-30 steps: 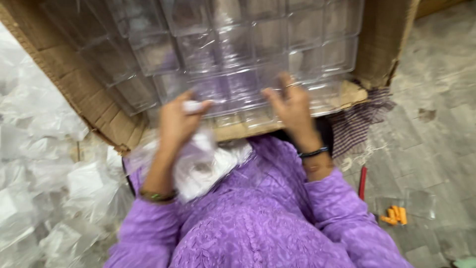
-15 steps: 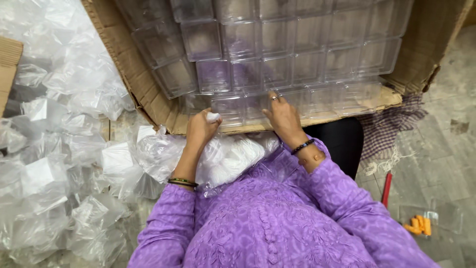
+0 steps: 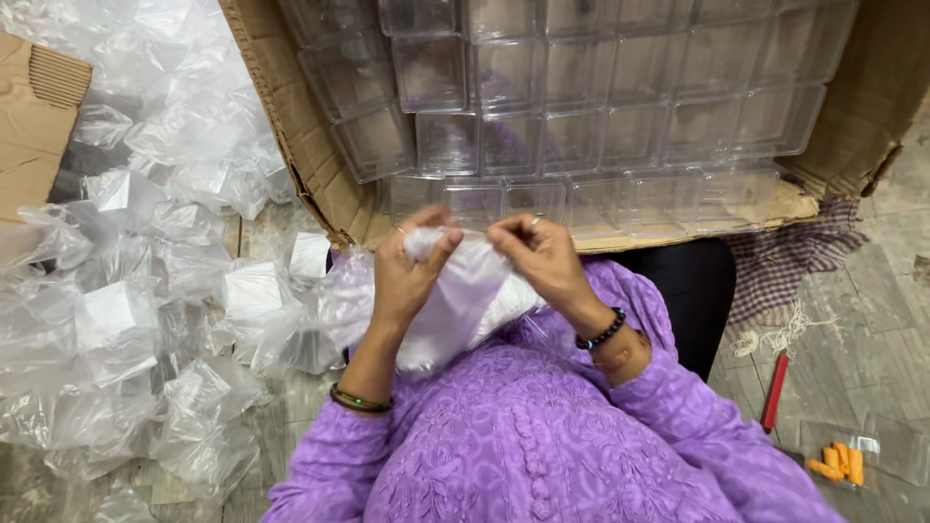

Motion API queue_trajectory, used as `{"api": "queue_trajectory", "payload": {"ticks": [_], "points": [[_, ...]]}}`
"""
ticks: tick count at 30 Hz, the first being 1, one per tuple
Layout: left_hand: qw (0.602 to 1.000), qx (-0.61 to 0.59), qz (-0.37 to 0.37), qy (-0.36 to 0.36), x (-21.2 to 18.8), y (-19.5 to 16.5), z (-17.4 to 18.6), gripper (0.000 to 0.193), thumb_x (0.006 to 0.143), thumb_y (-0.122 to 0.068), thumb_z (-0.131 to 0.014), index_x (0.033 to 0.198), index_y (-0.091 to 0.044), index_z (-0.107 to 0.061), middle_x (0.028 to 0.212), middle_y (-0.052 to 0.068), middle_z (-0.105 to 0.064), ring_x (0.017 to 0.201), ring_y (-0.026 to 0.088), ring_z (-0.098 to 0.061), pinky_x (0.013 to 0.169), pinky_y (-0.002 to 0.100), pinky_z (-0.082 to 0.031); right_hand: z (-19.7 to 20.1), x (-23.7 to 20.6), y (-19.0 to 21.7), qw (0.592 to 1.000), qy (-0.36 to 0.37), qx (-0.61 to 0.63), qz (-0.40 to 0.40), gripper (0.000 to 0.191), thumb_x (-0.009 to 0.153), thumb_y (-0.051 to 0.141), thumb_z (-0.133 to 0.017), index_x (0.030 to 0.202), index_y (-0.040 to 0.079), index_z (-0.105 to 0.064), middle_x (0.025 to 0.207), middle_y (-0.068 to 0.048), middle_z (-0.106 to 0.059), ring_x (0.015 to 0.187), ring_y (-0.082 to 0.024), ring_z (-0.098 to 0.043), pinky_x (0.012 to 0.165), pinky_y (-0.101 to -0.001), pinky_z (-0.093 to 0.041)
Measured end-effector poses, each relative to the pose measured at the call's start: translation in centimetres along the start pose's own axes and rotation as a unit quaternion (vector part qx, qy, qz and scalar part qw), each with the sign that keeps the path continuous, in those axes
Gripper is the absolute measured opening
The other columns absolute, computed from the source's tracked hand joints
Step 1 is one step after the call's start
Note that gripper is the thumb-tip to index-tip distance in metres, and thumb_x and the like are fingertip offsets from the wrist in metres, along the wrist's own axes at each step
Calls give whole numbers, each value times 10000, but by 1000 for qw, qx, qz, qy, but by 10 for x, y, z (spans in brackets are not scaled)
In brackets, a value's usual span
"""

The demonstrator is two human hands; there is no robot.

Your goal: The person sits on the floor in front of a large cardboard box filled with clear plastic boxes. They take each box, pull a plastic bag over it, twist the bag closed, and place the wrapped box back into the carton, repeating this for box after box.

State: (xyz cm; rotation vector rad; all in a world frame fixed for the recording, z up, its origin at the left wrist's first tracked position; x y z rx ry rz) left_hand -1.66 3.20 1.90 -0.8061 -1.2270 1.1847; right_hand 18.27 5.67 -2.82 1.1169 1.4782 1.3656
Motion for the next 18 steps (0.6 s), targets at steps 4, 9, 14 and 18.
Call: {"api": "queue_trajectory", "payload": {"ticks": [4,9,14,18], "points": [[996,42,-51,-61,-11,2,-1,274,980,-288,-765,906,-25,-749,715,15,-704,633,71,-618,570,261,-468,-8,-16,25,994,4,17,109,357,1016,182,-709,1294,-6,-586,1174,-47,-649,1084,-106,-610,955,-258,-512],[989,83,-86,-87,-9,3,-16,337,970,-281,-783,794,-20,-662,620,-6,-599,540,55,-545,518,275,-403,-28,-21,36,988,11,-66,140,282,953,81,-742,1180,-51,-640,1066,-51,-696,994,-94,-641,874,-236,-526],[996,-86,4,16,-5,12,-14,272,942,-290,-788,898,-44,-681,781,-40,-660,717,38,-585,612,246,-475,-11,-12,21,993,-24,96,71,173,993,94,-711,1115,-30,-705,973,-20,-729,885,-61,-657,784,-206,-538],[998,-54,32,3,-11,14,-11,280,926,-276,-792,802,-58,-667,710,-32,-654,651,27,-562,561,215,-454,-3,-17,10,995,-47,54,68,131,996,99,-711,1055,-16,-688,909,-15,-719,822,-56,-651,730,-200,-534]]}}
Point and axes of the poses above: each hand's wrist, its own x-axis towards the middle knuckle, its own z-axis out of the back of the hand, y = z × x, the point moved 4 cm from there along x, towards the middle knuckle
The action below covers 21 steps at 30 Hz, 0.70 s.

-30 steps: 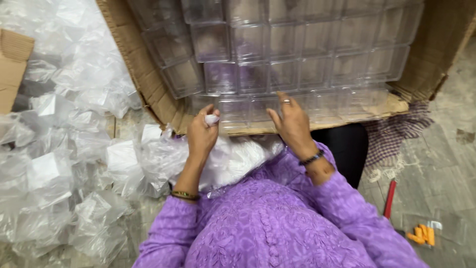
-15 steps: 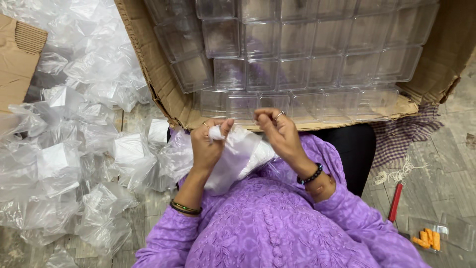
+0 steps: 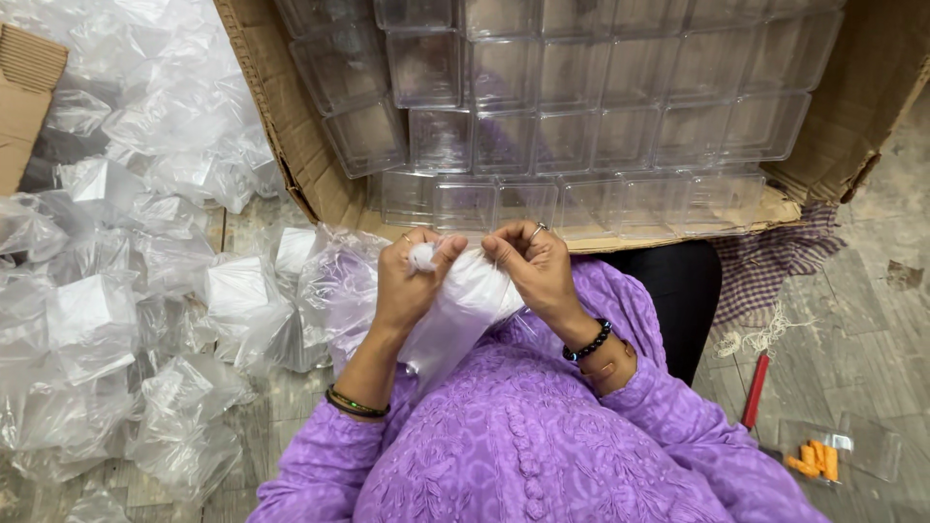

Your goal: The person sits on the floor in front of a large cardboard box filled with clear plastic boxes. They take each box, pull a plastic bag over it, twist the bag closed, and place the wrapped box back into the carton, repeating this for box after box.

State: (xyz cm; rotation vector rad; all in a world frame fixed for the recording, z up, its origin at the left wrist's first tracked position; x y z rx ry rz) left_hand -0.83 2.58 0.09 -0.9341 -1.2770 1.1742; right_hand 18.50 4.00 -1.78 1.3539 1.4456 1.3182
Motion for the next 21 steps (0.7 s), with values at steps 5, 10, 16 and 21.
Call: {"api": "queue_trajectory", "payload": {"ticks": [5,10,16,21], "points": [[989,-128,-3,76,0,-6,-11,277,961,-240,-787,900,-34,-611,897,-34,-627,753,35,-511,655,189,-432,1,2,-2,1000,-1,10,10,110,998,123,-698,1029,19,-676,884,19,-694,784,-33,-613,680,-186,-493],[968,-211,101,90,0,9,-16,201,886,-240,-771,926,-73,-666,790,-63,-657,694,29,-571,598,190,-467,1,5,-1,997,9,66,30,109,1025,119,-710,1004,20,-669,912,42,-650,800,-25,-552,715,-183,-472],[996,-49,14,78,-6,43,-27,416,1105,-317,-684,802,-43,-601,737,-46,-546,680,36,-459,592,214,-387,0,2,-23,968,39,222,-108,135,1022,208,-668,1009,79,-630,782,6,-650,591,-29,-491,541,-174,-405],[919,-249,280,121,-21,81,2,270,915,-331,-608,1047,-129,-730,955,-34,-745,851,52,-682,771,199,-564,15,2,-40,921,150,296,-201,197,1084,229,-689,1003,71,-606,726,59,-590,514,1,-444,462,-177,-356]]}}
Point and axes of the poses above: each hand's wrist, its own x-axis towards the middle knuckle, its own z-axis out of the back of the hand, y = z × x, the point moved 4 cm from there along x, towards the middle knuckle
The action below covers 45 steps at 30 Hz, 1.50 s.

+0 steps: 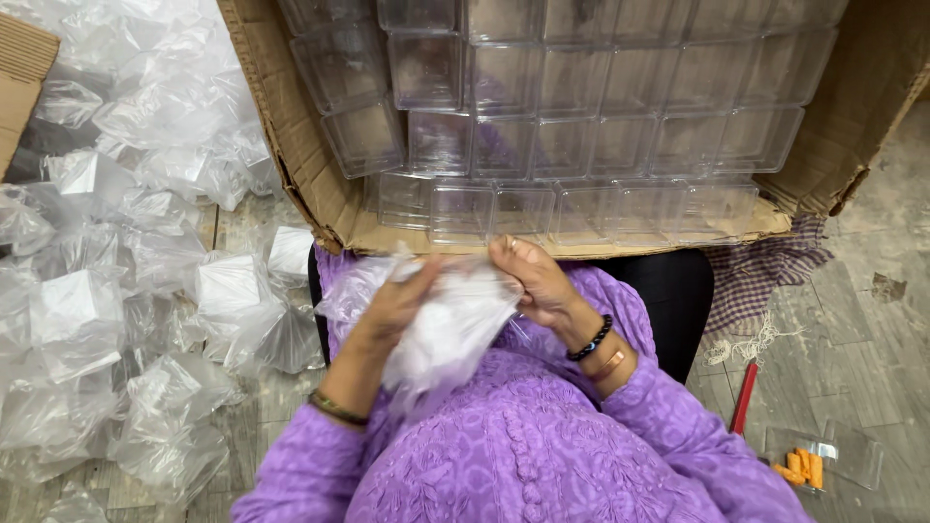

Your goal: The person sits on the floor in front of a large cardboard box filled with clear plastic boxes. They take each box, pull a plastic bag over it, twist the bag closed, and place the wrapped box back into the carton, repeating this for box after box.

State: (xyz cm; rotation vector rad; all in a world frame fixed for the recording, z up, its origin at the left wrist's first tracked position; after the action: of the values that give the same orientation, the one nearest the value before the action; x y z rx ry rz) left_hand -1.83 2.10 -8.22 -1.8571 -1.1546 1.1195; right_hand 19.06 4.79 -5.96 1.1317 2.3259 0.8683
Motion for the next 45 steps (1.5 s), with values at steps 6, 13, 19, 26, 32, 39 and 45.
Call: {"api": "queue_trajectory", "payload": {"ticks": [6,13,19,26,32,39,45], "points": [[988,107,-25,111,22,-30,58,191,973,-172,-697,1101,-30,-695,916,39,-687,842,125,-646,740,255,-519,37,8,23,887,-90,-451,27,258,950,156,-718,1154,4,-674,797,-23,-650,654,-87,-572,563,-258,-435],[894,316,-189,-257,130,-27,41,196,943,-162,-647,1093,-44,-691,879,46,-721,813,117,-662,743,283,-523,33,77,16,536,-238,-759,283,222,968,90,-585,1135,-25,-676,863,-220,-656,761,-404,-642,665,-470,-500],[939,236,-111,-224,108,-16,59,298,1004,-339,-637,1147,-92,-721,936,-24,-739,856,67,-630,764,255,-511,44,76,2,849,-242,-394,255,182,1103,153,-548,958,44,-553,771,-66,-578,667,-171,-559,620,-312,-476],[950,110,-216,-195,-17,22,153,369,1162,-192,-747,925,52,-603,842,12,-502,753,96,-433,722,252,-378,-5,59,-95,987,-56,-142,44,154,1071,199,-540,973,87,-498,684,-6,-543,512,-78,-466,467,-248,-399],[965,142,-78,-204,-50,70,172,306,1054,-297,-698,1081,8,-681,1007,27,-636,903,118,-561,838,280,-454,-16,85,-121,803,51,-563,187,264,1096,232,-584,940,22,-549,783,-48,-571,709,-162,-556,649,-296,-484],[971,164,163,62,-94,89,125,454,950,-375,-710,1209,-2,-719,1162,52,-726,1065,160,-649,985,340,-497,-68,84,-91,777,177,-594,108,228,995,251,-669,1025,25,-679,954,-114,-710,851,-203,-680,751,-336,-539],[878,375,-251,-158,-106,-3,233,484,1093,-313,-389,1451,-55,-586,1551,113,-533,1480,225,-444,1252,390,-287,-125,-10,169,741,27,-520,424,235,983,252,-683,1033,22,-673,963,-113,-703,860,-200,-674,758,-335,-538]]}}
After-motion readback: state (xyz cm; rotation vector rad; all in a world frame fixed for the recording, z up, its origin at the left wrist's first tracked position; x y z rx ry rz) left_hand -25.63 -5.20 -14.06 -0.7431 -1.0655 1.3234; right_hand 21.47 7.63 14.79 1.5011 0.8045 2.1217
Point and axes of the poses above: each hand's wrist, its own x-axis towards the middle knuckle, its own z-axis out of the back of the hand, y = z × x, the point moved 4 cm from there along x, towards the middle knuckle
